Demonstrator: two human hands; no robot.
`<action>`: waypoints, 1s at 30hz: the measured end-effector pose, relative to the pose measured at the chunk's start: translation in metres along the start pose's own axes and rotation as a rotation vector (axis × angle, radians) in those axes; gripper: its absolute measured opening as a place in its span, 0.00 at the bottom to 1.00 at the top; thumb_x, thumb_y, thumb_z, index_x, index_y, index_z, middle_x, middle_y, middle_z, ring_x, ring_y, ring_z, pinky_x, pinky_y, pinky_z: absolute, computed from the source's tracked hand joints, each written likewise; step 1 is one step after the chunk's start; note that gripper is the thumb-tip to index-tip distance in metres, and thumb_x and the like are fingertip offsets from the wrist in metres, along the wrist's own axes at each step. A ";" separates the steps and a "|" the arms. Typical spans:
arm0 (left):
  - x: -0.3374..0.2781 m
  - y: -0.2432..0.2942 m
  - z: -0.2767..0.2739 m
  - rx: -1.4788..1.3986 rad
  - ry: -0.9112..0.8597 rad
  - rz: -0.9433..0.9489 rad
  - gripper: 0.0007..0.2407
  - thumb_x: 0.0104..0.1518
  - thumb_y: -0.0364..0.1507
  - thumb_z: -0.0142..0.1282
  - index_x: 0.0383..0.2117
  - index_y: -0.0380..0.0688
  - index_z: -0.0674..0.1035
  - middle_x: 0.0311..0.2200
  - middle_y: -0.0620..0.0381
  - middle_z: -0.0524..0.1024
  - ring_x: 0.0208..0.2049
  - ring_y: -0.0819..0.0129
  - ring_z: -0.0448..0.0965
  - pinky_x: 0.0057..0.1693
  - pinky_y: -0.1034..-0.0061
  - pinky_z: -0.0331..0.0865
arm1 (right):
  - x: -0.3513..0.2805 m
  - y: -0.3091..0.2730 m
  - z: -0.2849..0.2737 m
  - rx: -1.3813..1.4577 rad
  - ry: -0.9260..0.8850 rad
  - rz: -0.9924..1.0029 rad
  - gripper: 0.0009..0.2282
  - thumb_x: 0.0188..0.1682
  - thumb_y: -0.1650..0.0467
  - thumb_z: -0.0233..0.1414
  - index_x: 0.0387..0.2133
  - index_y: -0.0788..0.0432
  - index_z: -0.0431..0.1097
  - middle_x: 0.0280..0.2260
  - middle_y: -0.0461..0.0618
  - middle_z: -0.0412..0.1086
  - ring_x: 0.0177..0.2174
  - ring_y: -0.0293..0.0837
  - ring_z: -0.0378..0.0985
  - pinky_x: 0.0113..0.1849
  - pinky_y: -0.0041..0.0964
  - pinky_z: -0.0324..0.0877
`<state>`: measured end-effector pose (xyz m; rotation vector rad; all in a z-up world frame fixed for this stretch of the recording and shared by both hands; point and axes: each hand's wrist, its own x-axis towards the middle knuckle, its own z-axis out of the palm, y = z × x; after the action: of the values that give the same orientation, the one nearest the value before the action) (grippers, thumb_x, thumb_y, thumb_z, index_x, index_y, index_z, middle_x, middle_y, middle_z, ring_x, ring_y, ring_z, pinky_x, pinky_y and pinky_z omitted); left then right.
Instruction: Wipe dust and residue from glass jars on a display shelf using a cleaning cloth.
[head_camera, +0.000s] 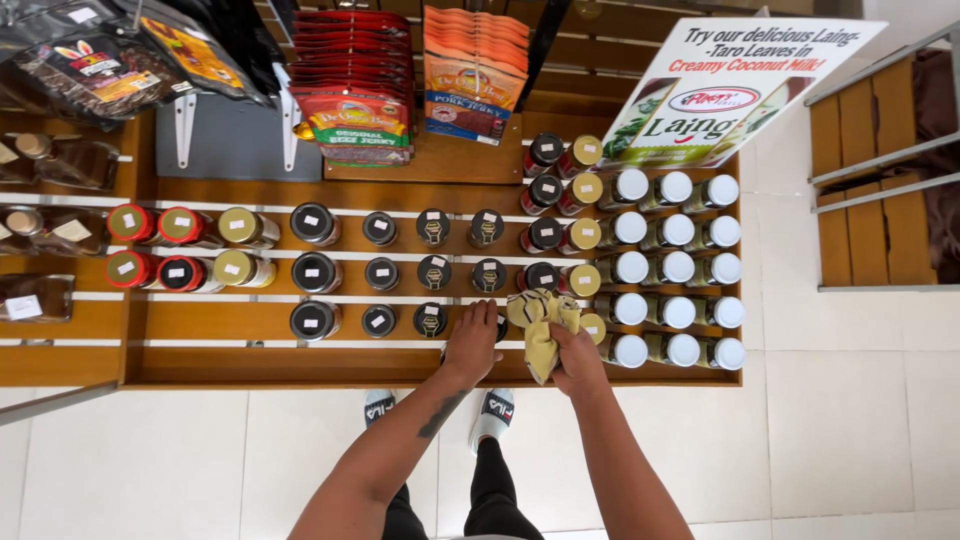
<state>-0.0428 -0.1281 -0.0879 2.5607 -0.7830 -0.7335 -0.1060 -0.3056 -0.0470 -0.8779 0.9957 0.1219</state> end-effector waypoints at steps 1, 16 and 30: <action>0.008 -0.005 0.012 0.000 0.003 0.008 0.41 0.45 0.32 0.72 0.65 0.31 0.58 0.63 0.39 0.59 0.64 0.46 0.61 0.66 0.59 0.58 | 0.002 0.001 -0.007 0.002 0.003 -0.007 0.13 0.52 0.74 0.49 0.49 0.64 0.67 0.40 0.55 0.74 0.38 0.49 0.79 0.36 0.45 0.77; 0.016 0.002 -0.004 -0.119 0.124 -0.049 0.32 0.42 0.30 0.73 0.53 0.32 0.68 0.51 0.34 0.71 0.49 0.44 0.78 0.51 0.65 0.77 | -0.018 0.009 -0.015 -0.447 -0.123 -0.256 0.14 0.52 0.73 0.54 0.52 0.60 0.74 0.41 0.52 0.77 0.40 0.45 0.77 0.44 0.40 0.73; -0.073 0.048 -0.137 -0.539 0.336 0.128 0.33 0.36 0.32 0.75 0.52 0.31 0.75 0.42 0.37 0.80 0.42 0.50 0.84 0.50 0.66 0.77 | -0.068 -0.014 0.050 -0.937 0.041 -0.889 0.17 0.45 0.78 0.51 0.49 0.59 0.73 0.48 0.54 0.73 0.51 0.55 0.74 0.52 0.44 0.68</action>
<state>-0.0357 -0.0966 0.0709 2.0469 -0.5410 -0.3878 -0.1037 -0.2603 0.0257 -2.1143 0.4675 -0.2120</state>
